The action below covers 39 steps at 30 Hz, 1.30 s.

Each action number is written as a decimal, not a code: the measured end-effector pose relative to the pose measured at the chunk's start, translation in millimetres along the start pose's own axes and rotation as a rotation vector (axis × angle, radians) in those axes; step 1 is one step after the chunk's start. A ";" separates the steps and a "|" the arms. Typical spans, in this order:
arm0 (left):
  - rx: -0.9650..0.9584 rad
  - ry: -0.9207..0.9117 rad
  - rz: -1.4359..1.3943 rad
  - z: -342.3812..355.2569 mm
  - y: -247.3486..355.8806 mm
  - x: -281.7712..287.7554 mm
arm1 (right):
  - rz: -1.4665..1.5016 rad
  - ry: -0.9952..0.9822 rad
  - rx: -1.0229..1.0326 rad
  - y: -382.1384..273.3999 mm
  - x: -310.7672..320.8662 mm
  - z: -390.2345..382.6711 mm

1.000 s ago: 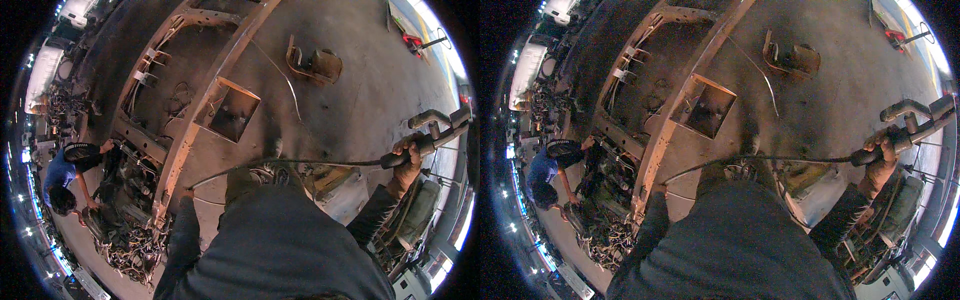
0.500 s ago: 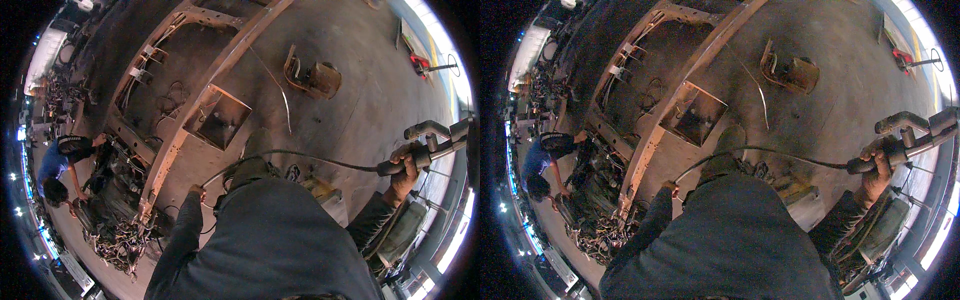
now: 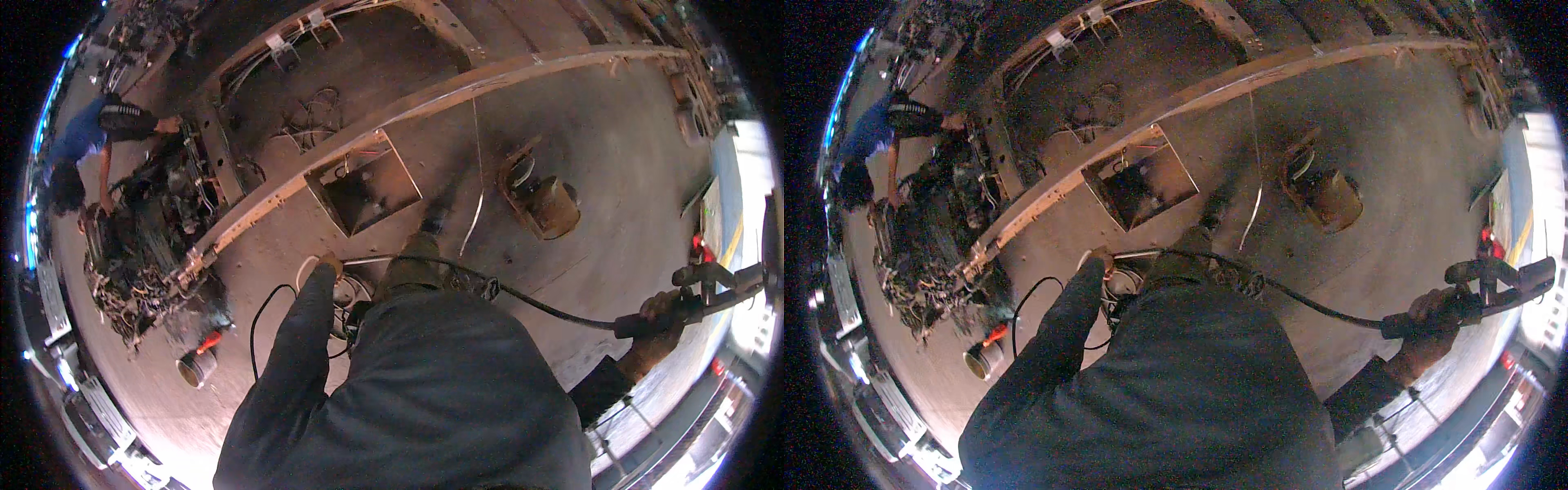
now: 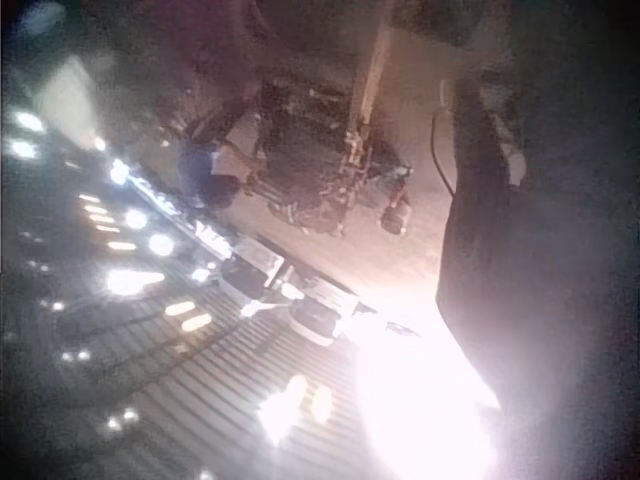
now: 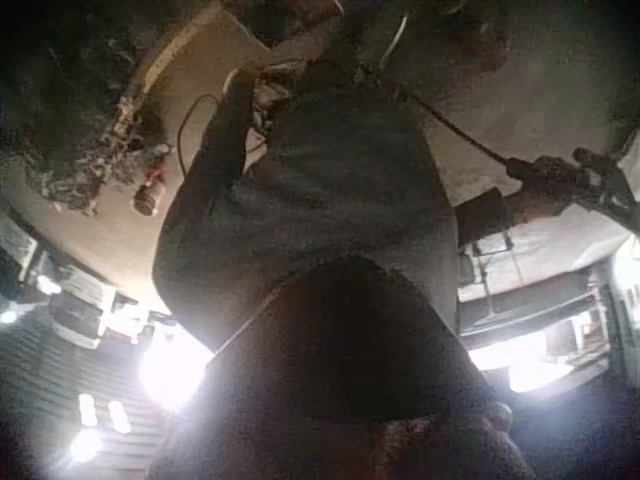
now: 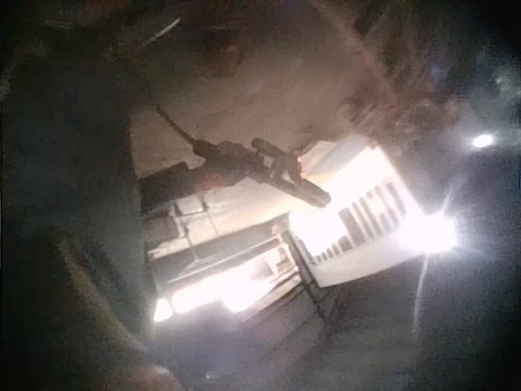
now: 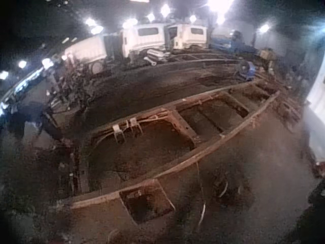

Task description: The person positions a metal frame on the floor, then uses a welding torch to join sections of the frame, producing bright sparks. After welding, the person uses a chipping hammer to remove slag from the welds.

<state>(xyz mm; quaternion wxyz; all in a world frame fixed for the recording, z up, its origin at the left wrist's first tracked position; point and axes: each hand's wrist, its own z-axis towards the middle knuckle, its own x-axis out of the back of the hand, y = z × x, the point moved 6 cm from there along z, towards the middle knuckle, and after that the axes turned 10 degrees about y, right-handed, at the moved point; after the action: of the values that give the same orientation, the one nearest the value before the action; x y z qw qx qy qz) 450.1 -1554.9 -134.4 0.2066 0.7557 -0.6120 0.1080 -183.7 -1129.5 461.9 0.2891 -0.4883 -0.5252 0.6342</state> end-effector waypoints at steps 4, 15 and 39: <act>0.391 0.001 -0.419 -16.4 28.5 -27.6 | 0.067 0.169 -0.083 22.7 -16.8 52.9; 0.054 0.111 -0.310 -27.4 26.8 -135.8 | -0.496 -0.132 -0.227 153.9 -77.0 158.6; 0.200 0.535 -0.560 104.1 214.2 -240.6 | -0.918 -1.011 -0.670 701.2 -207.8 -1.9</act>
<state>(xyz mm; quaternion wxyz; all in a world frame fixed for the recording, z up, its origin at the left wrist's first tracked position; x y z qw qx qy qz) 178.3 -1424.8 -288.7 0.3054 0.8549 -0.2937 0.2995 -5.4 -1508.7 -137.5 0.0843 0.0675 -0.9086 0.4035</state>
